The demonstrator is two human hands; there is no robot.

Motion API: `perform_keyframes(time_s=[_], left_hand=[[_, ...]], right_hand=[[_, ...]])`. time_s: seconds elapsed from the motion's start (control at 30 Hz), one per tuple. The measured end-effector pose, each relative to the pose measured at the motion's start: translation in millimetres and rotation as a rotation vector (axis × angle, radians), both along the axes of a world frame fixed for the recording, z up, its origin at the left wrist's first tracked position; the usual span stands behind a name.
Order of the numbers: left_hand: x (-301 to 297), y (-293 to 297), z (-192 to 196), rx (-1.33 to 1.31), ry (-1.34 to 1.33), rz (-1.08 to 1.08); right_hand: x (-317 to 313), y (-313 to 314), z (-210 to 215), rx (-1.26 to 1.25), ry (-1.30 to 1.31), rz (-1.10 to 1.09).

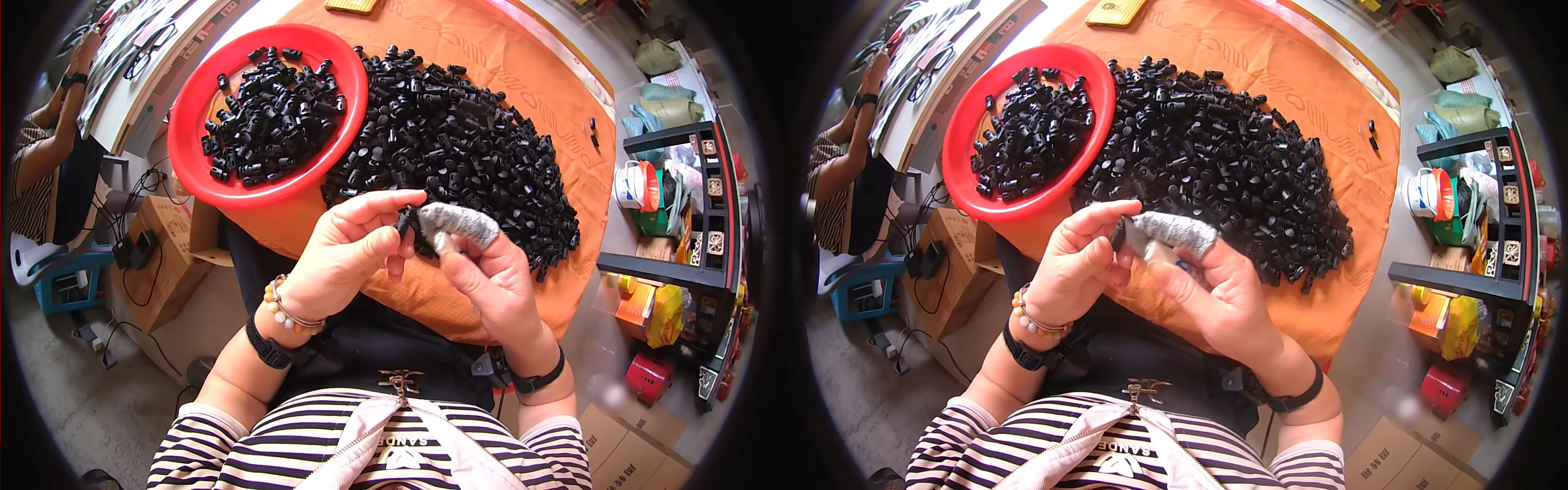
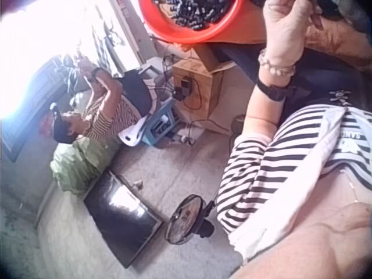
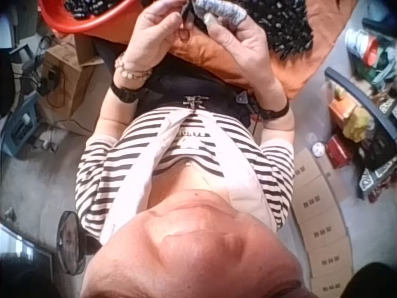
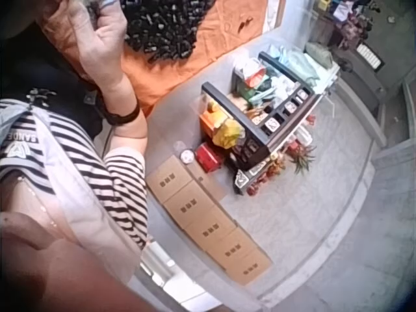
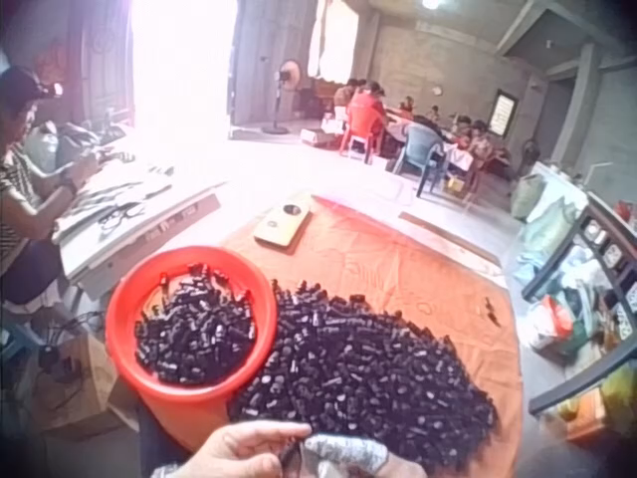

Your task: Trimming excess material or flash from small black plastic shoe components using a hand tool.

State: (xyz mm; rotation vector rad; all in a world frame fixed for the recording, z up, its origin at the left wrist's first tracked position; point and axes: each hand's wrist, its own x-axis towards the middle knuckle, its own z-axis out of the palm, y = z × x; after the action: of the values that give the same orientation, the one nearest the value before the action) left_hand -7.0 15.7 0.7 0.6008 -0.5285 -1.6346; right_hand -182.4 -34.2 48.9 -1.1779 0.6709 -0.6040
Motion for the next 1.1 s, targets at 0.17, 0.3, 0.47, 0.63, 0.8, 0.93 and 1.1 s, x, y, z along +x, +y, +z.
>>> perform_keyframes(time_s=[0.17,0.3,0.47,0.63,0.8,0.93,1.1], left_hand=[[-1.1,-0.1,-1.3,0.003,0.087,-0.014],[-2.3,-0.8,-1.7,0.004,0.051,-0.014],[-7.5,-0.4,4.3,0.025,-0.057,-0.010],[-4.7,-1.8,-7.1,-0.026,0.030,0.001],[-5.5,-3.0,-0.3,0.023,0.054,-0.001],[-3.1,-4.0,-2.4,0.000,0.062,0.012],[0.7,-4.5,-6.0,0.012,0.170,0.037]], right_hand=[[0.3,-9.7,-0.1,0.096,-0.041,-0.121],[16.1,-9.2,1.5,0.032,-0.048,-0.146],[27.2,-12.6,-2.9,0.010,-0.025,-0.094],[33.8,-15.0,-6.1,-0.032,-0.039,-0.202],[32.9,-13.3,-7.4,-0.091,0.028,-0.106],[33.3,-17.1,-9.9,-0.118,-0.117,-0.209],[12.8,-15.0,-4.1,-0.154,0.143,-0.031]])
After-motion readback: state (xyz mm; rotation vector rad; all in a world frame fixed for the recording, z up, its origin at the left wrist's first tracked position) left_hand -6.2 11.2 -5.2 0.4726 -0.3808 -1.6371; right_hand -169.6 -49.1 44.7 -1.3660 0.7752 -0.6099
